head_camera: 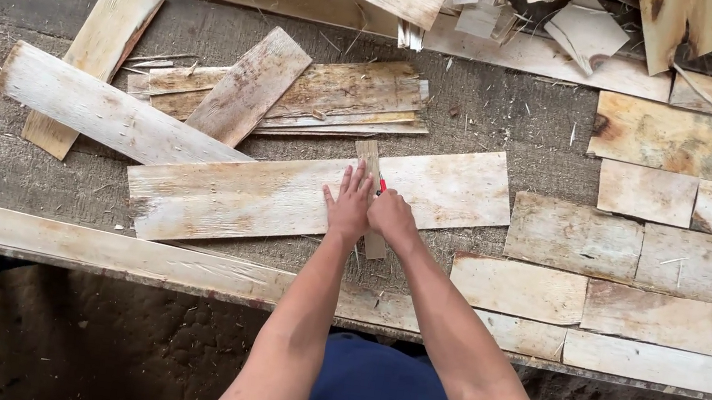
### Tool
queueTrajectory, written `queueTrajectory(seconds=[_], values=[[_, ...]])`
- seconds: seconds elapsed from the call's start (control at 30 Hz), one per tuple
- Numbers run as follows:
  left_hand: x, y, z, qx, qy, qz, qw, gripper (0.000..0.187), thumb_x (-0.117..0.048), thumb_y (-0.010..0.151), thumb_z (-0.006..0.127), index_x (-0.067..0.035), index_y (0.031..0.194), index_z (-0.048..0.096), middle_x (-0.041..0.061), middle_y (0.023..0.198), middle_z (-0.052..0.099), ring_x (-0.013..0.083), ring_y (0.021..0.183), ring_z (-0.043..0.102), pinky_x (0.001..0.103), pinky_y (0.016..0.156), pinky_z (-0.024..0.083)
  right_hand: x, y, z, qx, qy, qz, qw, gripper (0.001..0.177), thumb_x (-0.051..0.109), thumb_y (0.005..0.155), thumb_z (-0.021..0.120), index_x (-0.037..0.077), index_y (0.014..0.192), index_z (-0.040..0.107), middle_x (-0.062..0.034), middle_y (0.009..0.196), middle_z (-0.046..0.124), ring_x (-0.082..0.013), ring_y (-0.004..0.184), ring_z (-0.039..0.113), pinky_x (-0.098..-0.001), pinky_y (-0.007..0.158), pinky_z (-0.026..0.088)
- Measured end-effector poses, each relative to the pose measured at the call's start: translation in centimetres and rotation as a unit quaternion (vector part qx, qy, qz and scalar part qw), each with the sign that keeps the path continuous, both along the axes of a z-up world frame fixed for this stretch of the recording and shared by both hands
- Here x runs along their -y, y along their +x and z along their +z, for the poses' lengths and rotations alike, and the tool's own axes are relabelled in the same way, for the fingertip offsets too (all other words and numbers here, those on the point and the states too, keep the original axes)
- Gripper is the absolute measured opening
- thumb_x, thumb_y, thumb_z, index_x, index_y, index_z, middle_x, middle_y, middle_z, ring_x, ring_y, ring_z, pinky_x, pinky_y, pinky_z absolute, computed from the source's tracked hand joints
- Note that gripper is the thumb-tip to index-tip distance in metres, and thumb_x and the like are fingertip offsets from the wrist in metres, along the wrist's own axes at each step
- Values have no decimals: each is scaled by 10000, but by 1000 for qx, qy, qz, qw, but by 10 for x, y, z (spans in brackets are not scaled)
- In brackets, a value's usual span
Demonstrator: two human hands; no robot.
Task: Trimming thin wood pieces with a utility knife and arranging them on a wooden surface to create a tiled pattern.
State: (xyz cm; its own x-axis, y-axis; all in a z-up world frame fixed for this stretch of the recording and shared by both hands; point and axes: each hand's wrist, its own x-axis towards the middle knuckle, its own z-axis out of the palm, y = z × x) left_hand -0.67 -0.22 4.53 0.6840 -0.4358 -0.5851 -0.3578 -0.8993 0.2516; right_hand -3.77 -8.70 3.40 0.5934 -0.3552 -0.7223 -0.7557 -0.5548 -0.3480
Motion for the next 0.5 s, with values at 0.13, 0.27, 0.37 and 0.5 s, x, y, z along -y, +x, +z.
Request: queueTrajectory(seconds=[0.13,0.27,0.37,0.5], values=[[-2,5,-49,-2,2,-12,1000,756,-362,977,622,-269,1628,247,-106,1728,-54,175,1593,-35,691,1220,138,-7,-22,1,-18,15,0,1000,524,330,1044,379,-128,1244,538,-343,1199,664,-529,1166,641,-611,923,550],[1,9,-69,14,11,-19,1000,957,-363,838,773,-292,1625,233,-109,1724,-49,173,1590,-24,707,1208,143,-16,-46,16,-22,20,-7,1000,521,332,1047,363,-127,1234,521,-361,1224,651,-547,1183,626,-616,961,530],[0,7,-68,17,14,-19,1000,1000,-332,803,802,-289,1623,232,-115,1722,-52,164,1588,-19,713,1208,145,-25,-57,54,-19,22,-5,1000,509,312,1049,369,-144,1223,513,-386,1219,640,-564,1186,616,-622,970,520],[-1,8,-86,20,-1,-17,1000,1069,-367,751,865,-274,1620,248,-108,1724,-41,173,1591,-1,734,1198,149,-41,-82,54,-22,42,-12,999,513,303,1060,376,-154,1237,526,-385,1212,650,-555,1188,623,-618,970,513]])
